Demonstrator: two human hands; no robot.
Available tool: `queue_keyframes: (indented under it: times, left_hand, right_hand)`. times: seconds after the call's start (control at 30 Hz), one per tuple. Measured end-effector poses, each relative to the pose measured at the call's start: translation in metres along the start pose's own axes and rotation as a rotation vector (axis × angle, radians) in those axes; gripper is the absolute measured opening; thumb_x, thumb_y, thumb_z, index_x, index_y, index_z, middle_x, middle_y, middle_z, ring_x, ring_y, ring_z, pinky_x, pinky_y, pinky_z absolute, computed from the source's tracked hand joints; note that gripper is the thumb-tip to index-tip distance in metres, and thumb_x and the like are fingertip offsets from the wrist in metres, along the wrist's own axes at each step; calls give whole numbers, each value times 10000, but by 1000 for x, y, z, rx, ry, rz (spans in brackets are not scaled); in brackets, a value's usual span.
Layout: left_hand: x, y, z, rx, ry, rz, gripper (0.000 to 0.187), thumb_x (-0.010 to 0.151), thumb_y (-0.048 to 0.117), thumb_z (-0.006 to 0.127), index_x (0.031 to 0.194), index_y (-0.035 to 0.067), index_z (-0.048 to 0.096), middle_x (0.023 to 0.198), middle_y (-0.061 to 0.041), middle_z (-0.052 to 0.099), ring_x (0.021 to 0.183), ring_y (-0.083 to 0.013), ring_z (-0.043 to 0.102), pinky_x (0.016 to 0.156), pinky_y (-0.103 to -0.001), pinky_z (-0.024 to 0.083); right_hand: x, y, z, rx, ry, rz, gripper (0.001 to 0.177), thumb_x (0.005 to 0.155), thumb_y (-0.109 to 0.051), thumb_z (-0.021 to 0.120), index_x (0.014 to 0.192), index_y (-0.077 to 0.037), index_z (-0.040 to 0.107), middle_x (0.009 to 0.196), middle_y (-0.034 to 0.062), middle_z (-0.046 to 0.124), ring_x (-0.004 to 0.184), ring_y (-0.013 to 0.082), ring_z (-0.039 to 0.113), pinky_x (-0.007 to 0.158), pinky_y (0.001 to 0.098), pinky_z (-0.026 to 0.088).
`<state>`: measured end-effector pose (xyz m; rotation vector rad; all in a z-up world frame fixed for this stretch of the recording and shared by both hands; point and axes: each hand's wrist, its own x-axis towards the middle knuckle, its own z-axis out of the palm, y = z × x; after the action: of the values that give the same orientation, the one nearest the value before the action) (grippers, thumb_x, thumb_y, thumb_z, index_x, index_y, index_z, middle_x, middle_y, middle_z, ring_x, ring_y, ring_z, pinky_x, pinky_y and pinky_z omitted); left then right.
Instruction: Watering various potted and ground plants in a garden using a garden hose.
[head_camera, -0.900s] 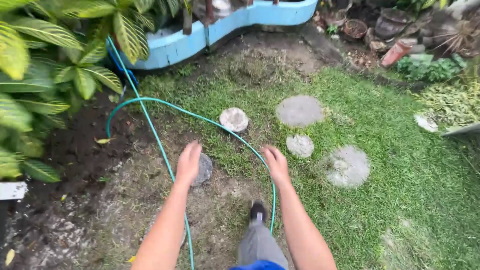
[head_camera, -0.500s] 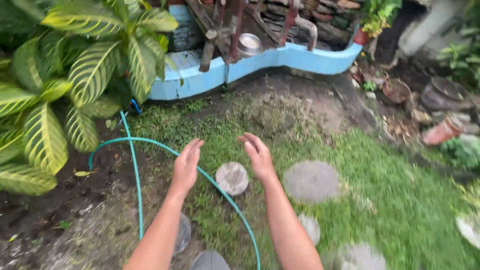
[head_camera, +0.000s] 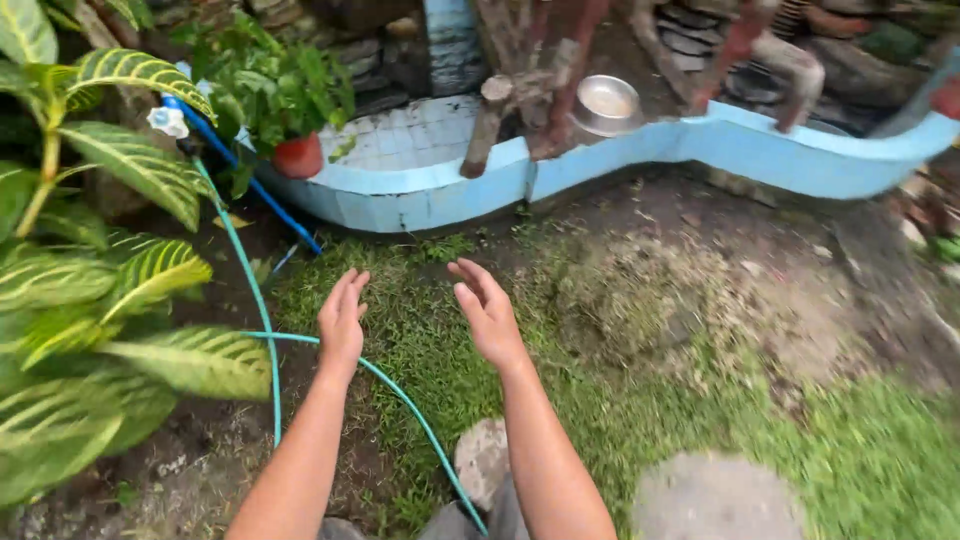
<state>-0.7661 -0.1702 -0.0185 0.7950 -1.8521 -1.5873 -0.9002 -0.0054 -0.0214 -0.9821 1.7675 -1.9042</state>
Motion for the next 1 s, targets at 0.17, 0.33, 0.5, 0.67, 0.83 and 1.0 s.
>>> queue_keyframes:
  times: [0.17, 0.33, 0.5, 0.67, 0.83, 1.0]
  left_hand:
    - [78, -82, 10, -97, 335, -148, 485, 1140, 269, 310, 1484, -60, 400, 1356, -252, 588, 1340, -371, 513, 1105, -533, 434]
    - [165, -354, -40, -222, 847, -388, 438, 1071, 281, 535, 1434, 39, 495, 1250, -158, 675, 1209, -311, 635, 994, -525, 531]
    - [179, -593, -61, -245, 1221, -767, 677, 987, 354, 690, 1522, 49, 409, 1438, -267, 472, 1124, -388, 625, 991, -646, 513]
    - [244, -540, -72, -453, 1214, -901, 893, 957, 253, 686, 1639, 169, 117, 1678, -137, 195, 1500, -413, 278, 1238, -603, 260]
    - [272, -553, -88, -553, 1195, -693, 825, 972, 200, 616, 1640, 189, 133, 1605, -107, 342, 1469, -329, 355, 1246, -539, 246]
    - [162, -592, -59, -1093, 567, -105, 389, 953, 347, 563, 717, 45, 497, 619, -215, 527, 578, -433, 553, 568, -581, 457]
  right_hand:
    - [92, 65, 9, 22, -192, 34, 502, 1062, -225, 514, 1469, 67, 473, 1408, 287, 594, 1380, 443, 499, 1134, 575, 408]
    - [200, 177, 49, 48, -389, 47, 508, 1064, -247, 498, 1468, 60, 475, 1404, 269, 604, 1385, 426, 501, 1143, 560, 400]
    - [263, 290, 53, -21, -619, 100, 534, 1027, -211, 512, 1482, 61, 447, 1457, 294, 563, 1418, 463, 453, 1152, 602, 373]
    - [295, 408, 24, -169, -624, 468, 652, 916, -424, 532, 1507, -161, 452, 1534, 36, 554, 1446, 251, 521, 1226, 449, 463]
    - [328, 466, 43, -401, -702, 442, 584, 933, -415, 526, 1451, -149, 575, 1490, 20, 655, 1371, 183, 615, 1181, 390, 455]
    - [407, 401, 169, -337, -888, -212, 567, 974, -495, 497, 1354, -89, 606, 1329, 77, 668, 1227, 203, 630, 1003, 373, 486]
